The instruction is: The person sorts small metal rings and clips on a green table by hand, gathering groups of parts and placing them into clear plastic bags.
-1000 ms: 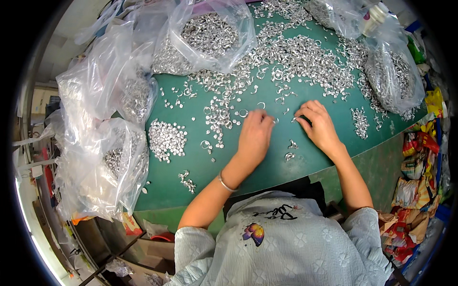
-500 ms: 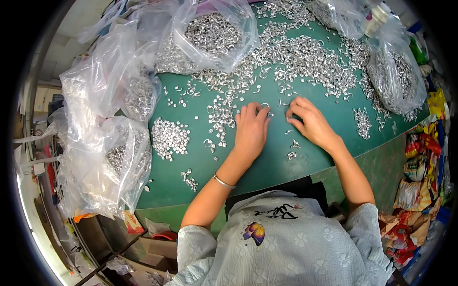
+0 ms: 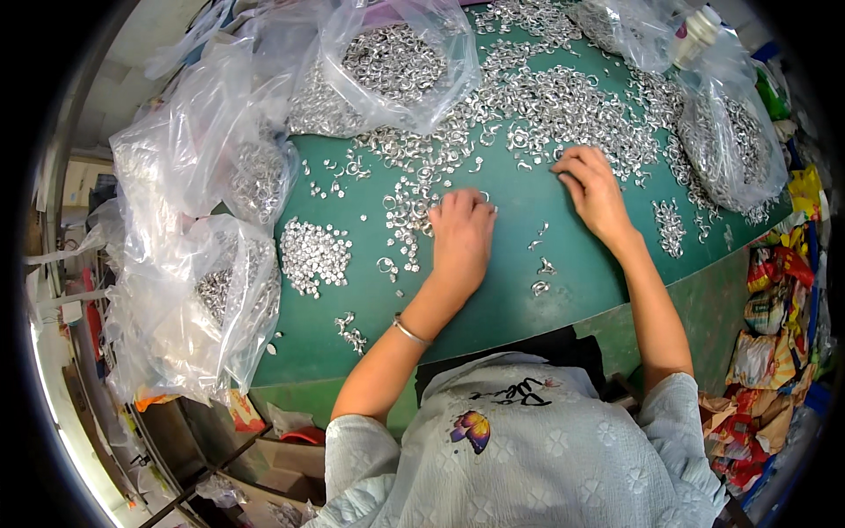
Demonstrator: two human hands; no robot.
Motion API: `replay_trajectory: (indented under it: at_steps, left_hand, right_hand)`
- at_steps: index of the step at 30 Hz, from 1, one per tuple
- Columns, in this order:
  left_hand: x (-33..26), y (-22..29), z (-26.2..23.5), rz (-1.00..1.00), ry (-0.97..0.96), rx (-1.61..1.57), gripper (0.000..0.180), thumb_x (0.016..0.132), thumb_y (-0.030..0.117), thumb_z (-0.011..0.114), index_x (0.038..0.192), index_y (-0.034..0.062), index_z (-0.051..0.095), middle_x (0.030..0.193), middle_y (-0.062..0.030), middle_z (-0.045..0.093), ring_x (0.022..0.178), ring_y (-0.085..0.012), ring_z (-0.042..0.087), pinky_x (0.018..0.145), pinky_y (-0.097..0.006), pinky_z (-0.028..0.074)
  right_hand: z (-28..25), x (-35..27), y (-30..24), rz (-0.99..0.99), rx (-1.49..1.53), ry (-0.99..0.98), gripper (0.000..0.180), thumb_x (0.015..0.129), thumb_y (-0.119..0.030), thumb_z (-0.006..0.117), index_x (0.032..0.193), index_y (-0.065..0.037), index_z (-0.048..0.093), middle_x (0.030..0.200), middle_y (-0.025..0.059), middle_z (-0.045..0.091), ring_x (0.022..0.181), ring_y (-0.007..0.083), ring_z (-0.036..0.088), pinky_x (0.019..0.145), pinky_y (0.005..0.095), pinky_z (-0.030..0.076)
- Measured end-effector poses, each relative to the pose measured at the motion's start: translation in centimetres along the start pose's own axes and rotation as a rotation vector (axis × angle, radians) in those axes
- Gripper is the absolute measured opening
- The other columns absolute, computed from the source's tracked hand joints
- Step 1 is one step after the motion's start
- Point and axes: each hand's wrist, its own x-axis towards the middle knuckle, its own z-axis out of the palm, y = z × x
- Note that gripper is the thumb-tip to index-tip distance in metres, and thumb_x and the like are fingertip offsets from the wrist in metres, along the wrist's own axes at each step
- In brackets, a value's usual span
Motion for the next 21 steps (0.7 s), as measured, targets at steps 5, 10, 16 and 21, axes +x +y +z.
replay_trajectory:
  at_steps: [5, 10, 16, 21]
  left_hand:
    - [-2.0, 2.8, 0.7, 0.037, -0.193, -0.226, 0.018, 0.079, 0.003, 0.066, 0.097, 0.0035, 0.064, 0.102, -0.0087, 0.056, 0.095, -0.0273, 0.053, 0.078, -0.037, 0.039]
    - [-2.5, 3.0, -0.9, -0.069, -0.121, -0.293, 0.025, 0.081, 0.0, 0.063, 0.107, 0.0023, 0.061, 0.106, -0.0109, 0.056, 0.096, -0.03, 0.053, 0.081, -0.038, 0.041]
    - [-2.4, 4.1, 0.3, 0.038, -0.258, -0.324, 0.035, 0.079, -0.008, 0.056, 0.113, 0.0013, 0.059, 0.111, -0.0129, 0.055, 0.1, -0.0316, 0.052, 0.085, -0.039, 0.041]
    - [-3.3, 4.1, -0.3, -0.053, -0.206, -0.399, 0.037, 0.081, -0.012, 0.051, 0.116, 0.0003, 0.057, 0.112, -0.0145, 0.055, 0.102, -0.0315, 0.053, 0.086, -0.038, 0.044]
  right_hand:
    - [-1.2, -1.2, -2.6, -0.007, 0.242, -0.208, 0.018, 0.079, 0.001, 0.065, 0.096, -0.002, 0.064, 0.097, 0.0102, 0.057, 0.094, 0.0299, 0.053, 0.086, 0.0383, 0.043]
    - [-2.5, -2.8, -3.3, 0.0, 0.185, -0.364, 0.018, 0.078, -0.002, 0.067, 0.095, -0.003, 0.064, 0.093, 0.0083, 0.052, 0.089, 0.0275, 0.05, 0.084, 0.0359, 0.04]
    - [-1.3, -2.8, -3.0, -0.034, 0.114, -0.279, 0.012, 0.077, 0.0, 0.066, 0.089, -0.003, 0.062, 0.089, 0.0092, 0.053, 0.086, 0.0286, 0.051, 0.078, 0.038, 0.042]
    - [0.0, -1.5, -2.8, -0.064, 0.148, -0.285, 0.009, 0.077, 0.001, 0.065, 0.085, -0.001, 0.061, 0.086, 0.0111, 0.055, 0.086, 0.0295, 0.053, 0.077, 0.0383, 0.044]
